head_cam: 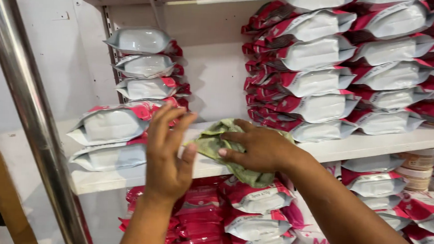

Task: Cleaning and organizing soap packets on a retail shelf using a cloth.

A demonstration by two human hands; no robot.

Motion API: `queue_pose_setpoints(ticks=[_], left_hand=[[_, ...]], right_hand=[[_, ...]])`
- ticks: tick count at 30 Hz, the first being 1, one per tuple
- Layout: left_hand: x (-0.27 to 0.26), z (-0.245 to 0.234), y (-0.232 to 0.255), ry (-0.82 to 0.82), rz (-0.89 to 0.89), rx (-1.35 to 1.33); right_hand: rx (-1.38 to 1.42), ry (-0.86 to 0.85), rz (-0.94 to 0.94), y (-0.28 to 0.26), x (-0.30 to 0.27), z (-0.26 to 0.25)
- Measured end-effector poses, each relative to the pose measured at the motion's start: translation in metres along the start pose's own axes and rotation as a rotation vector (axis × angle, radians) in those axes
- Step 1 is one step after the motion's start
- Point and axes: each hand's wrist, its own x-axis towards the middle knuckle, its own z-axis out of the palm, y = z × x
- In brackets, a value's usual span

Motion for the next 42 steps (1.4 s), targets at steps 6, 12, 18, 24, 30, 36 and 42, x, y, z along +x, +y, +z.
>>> queue_pose_setpoints(ticks=[6, 12, 18, 24, 30, 36, 42], left_hand=[[-0.002, -0.003, -0.001, -0.124, -0.004, -0.048], [-0.004, -0.007, -0.006, -0.239, -0.074, -0.131], [-0.004, -0.007, -0.006, -0.253, -0.134, -0.275], [-0.002, -0.006, -0.006, -0.309, -0.191, -0.277], [0.002, -0.006, -0.008, -0.385, -0.253, -0.265], [-0.003, -0.001, -0.007, -0.360, -0.282, -0.193], [-0.015, -0.002, 0.011, -0.245, -0.253, -0.124]], right_hand=[[0.177, -0.155, -0.391, -0.031, 0.046, 0.026], [0.138, -0.399, -0.153, 0.033, 0.111, 0.042], [-0.159, -0.451, 0.266, 0.045, 0.138, 0.045], [-0.141, -0.427, 0.213, 0.034, 0.154, 0.047], [-0.122, -0.408, 0.165, 0.029, 0.154, 0.046], [-0.107, -0.417, 0.120, 0.026, 0.130, 0.050], [0.088, -0.190, -0.149, 0.001, 0.007, 0.011]])
